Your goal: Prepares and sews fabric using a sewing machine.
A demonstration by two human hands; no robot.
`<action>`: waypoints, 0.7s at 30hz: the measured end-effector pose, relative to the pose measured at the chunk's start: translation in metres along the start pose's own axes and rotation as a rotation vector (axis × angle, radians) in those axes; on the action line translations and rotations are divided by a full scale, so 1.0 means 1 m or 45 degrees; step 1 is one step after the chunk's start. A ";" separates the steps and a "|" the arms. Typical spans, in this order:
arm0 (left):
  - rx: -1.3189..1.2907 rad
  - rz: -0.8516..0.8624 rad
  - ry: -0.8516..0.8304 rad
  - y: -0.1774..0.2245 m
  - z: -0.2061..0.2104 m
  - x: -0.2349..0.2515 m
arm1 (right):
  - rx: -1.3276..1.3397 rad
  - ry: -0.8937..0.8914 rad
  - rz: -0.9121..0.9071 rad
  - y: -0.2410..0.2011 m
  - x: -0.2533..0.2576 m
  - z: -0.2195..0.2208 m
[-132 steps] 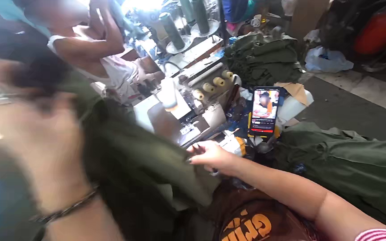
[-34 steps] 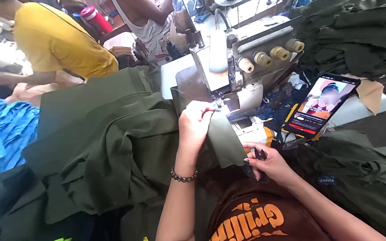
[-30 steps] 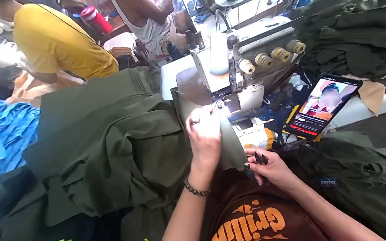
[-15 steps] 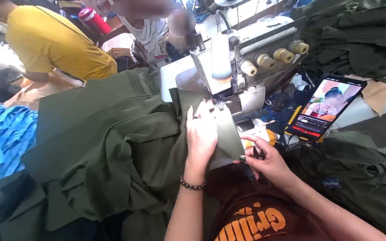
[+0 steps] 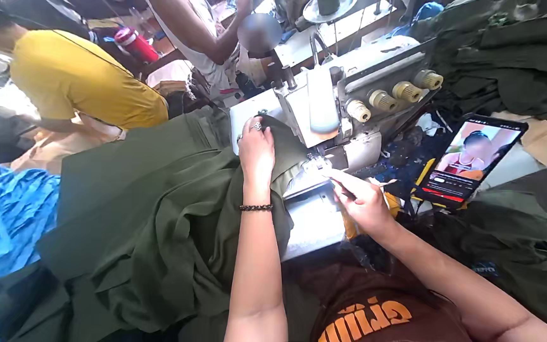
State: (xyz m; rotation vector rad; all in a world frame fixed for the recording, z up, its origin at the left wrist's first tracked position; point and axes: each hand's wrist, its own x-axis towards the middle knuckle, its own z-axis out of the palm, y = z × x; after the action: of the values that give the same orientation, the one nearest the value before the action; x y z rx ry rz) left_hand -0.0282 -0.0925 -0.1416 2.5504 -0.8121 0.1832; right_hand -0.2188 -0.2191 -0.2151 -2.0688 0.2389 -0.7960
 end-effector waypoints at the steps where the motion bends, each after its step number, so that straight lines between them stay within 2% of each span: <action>1: -0.004 -0.074 0.023 -0.005 0.001 -0.001 | -0.035 -0.015 -0.015 -0.001 -0.001 -0.002; 3: -0.029 -0.163 0.221 -0.019 0.001 -0.008 | -0.052 -0.045 -0.025 -0.008 0.004 -0.008; 6: -0.108 -0.248 0.693 -0.024 -0.016 -0.042 | 0.024 0.020 -0.143 -0.032 0.026 -0.006; 7: -0.159 -0.207 0.847 -0.018 -0.023 -0.062 | 0.064 0.024 -0.182 -0.042 0.034 -0.003; 9: -0.244 0.043 1.063 -0.008 -0.036 -0.097 | 0.094 -0.129 -0.159 -0.061 0.047 0.002; 11: -0.259 0.295 1.053 -0.014 -0.049 -0.119 | 0.003 -0.304 -0.168 -0.069 0.053 0.008; 13: -0.183 0.381 0.894 -0.041 -0.063 -0.126 | -0.031 -0.340 -0.265 -0.062 0.043 0.010; 15: 0.100 0.161 0.677 -0.071 -0.069 -0.125 | -0.123 -0.315 -0.279 -0.047 0.026 -0.003; 17: 0.444 -0.088 0.467 -0.094 -0.060 -0.117 | -0.297 -0.353 -0.108 -0.030 0.015 -0.024; 18: 0.543 -0.119 0.444 -0.102 -0.055 -0.113 | -0.354 -0.404 0.017 -0.023 0.013 -0.034; 20: 0.491 -0.105 0.449 -0.097 -0.069 -0.099 | -0.303 -0.496 0.184 -0.014 0.012 -0.050; 21: 0.389 -0.085 0.487 -0.092 -0.085 -0.089 | -0.202 -0.531 0.193 -0.016 0.009 -0.057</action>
State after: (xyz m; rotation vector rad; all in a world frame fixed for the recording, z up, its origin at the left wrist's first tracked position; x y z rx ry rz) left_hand -0.0471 0.0595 -0.1245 2.6867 -0.5851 0.7999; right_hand -0.2488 -0.2521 -0.1752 -2.2786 0.2280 -0.2496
